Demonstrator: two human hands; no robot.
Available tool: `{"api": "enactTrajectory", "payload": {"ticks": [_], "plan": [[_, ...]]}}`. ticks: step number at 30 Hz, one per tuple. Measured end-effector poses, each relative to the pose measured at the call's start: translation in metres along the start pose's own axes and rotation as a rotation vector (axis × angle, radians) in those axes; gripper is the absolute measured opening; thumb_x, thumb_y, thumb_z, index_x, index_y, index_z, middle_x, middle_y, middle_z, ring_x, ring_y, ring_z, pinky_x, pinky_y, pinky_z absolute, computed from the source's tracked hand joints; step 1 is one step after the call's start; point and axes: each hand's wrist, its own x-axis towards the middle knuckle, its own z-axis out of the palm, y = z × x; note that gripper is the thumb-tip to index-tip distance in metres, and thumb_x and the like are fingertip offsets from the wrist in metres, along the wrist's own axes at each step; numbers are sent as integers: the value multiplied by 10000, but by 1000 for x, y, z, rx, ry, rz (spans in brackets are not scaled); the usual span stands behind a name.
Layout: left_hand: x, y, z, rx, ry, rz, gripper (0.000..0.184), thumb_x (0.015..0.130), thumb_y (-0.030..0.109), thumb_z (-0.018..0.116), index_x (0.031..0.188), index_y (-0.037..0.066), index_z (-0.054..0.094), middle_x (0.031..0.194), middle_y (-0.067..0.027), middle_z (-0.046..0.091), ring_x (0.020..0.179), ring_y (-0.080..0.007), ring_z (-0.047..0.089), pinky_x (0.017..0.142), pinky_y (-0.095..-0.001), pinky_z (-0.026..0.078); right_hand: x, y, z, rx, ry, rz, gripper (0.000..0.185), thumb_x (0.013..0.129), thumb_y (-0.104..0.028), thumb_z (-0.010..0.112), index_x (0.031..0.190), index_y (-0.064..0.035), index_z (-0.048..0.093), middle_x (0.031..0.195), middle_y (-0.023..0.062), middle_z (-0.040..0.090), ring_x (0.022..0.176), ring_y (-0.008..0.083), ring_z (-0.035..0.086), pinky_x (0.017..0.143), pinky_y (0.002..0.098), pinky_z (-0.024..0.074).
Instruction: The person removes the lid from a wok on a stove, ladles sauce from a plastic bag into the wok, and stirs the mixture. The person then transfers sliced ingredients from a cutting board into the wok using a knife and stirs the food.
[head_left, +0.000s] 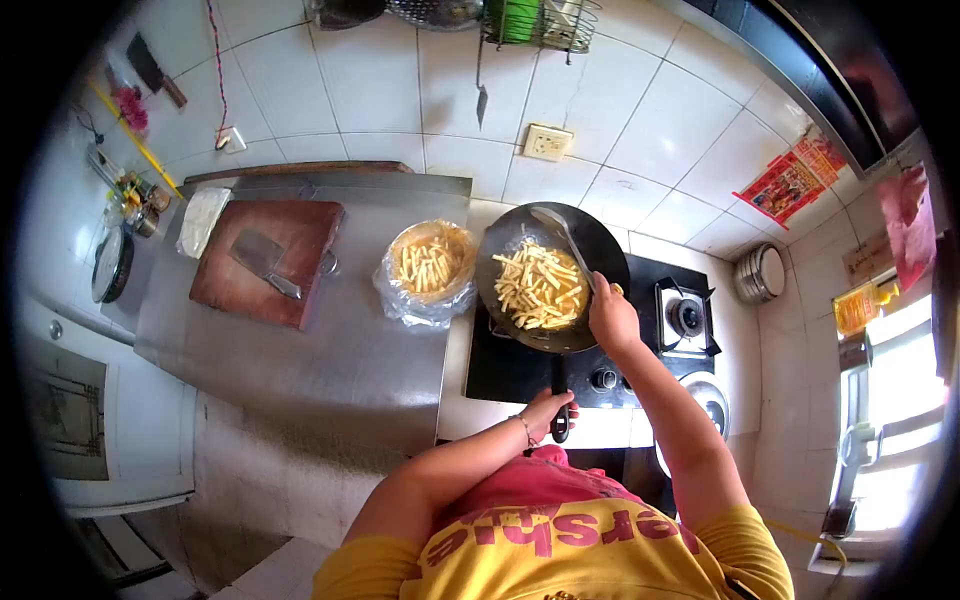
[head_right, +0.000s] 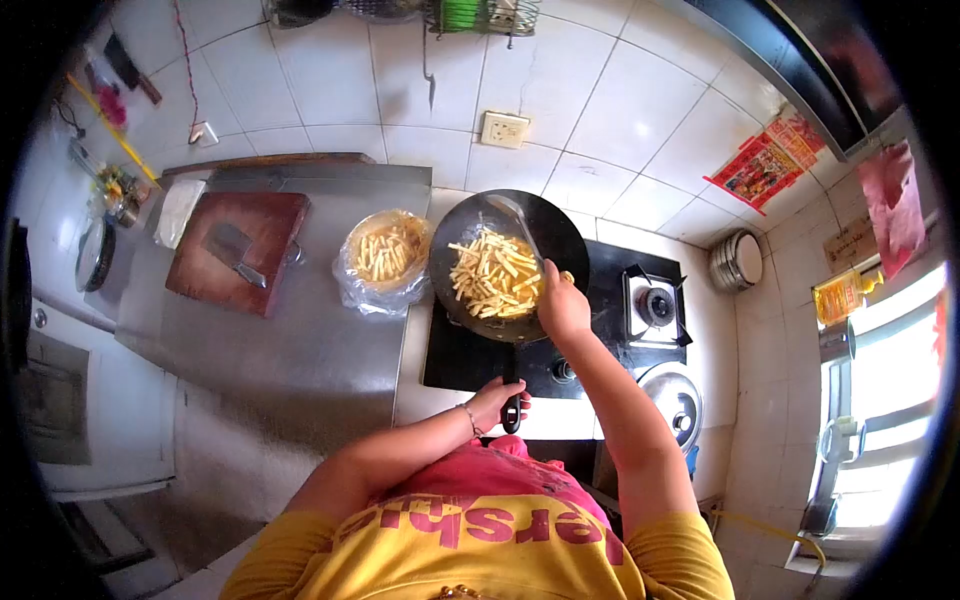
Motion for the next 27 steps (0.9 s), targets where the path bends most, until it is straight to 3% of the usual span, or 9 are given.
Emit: {"api": "enactTrajectory", "payload": {"ticks": [3,6,10,13,17,23,26,27], "plan": [[-3,-1,2,-7,-41,37,139,856,195,580,901,86,505,776,-71,582,727,-206,612,601,-360,529,-1,4,8,-63,-47,33,437,808,-86,449,1243,-76,412,830,210,618,717,359,627,624,445,508],[1,-4,-3,-28,-71,24,174,848,211,616,902,96,498,776,-76,582,737,-221,598,639,-385,528,-19,11,-2,-153,-220,-110,463,804,-67,447,1265,-107,426,852,196,609,719,346,632,624,429,513],[-2,-1,-2,-39,-54,24,145,839,205,627,879,108,527,729,-63,587,711,-219,601,612,-372,514,-45,29,-38,-142,-268,-145,482,796,-50,446,1268,-149,436,857,192,604,720,363,626,621,444,508],[-3,4,0,-62,-48,11,141,839,212,627,878,111,537,710,-56,587,700,-212,605,613,-364,515,-30,37,-28,-92,-91,-59,466,800,-57,439,1258,-143,444,857,195,605,721,374,622,621,453,505],[8,1,-5,-65,-115,4,192,835,266,639,865,102,544,629,-17,536,558,-142,529,533,-299,465,-6,31,1,-11,-12,-36,440,815,-77,420,1251,-129,444,861,200,610,730,373,623,627,456,506],[6,7,-4,-88,-154,-47,285,835,344,637,752,110,498,555,30,415,488,-92,420,475,-252,367,-32,12,-4,-46,-143,-103,467,797,-74,445,1255,-164,461,853,206,608,725,348,629,625,437,508],[1,12,-11,-21,-158,-31,332,830,364,640,703,119,455,534,45,402,470,-89,412,466,-249,358,-50,25,-28,-74,-199,-208,476,768,-72,503,1236,-158,501,848,178,602,728,325,636,619,405,517],[0,14,-15,8,-155,-45,343,826,366,644,690,118,450,518,54,384,457,-88,402,456,-247,349,-52,34,-23,-54,-200,-179,555,718,-110,601,1258,-159,484,894,181,598,729,320,640,649,394,526]]}}
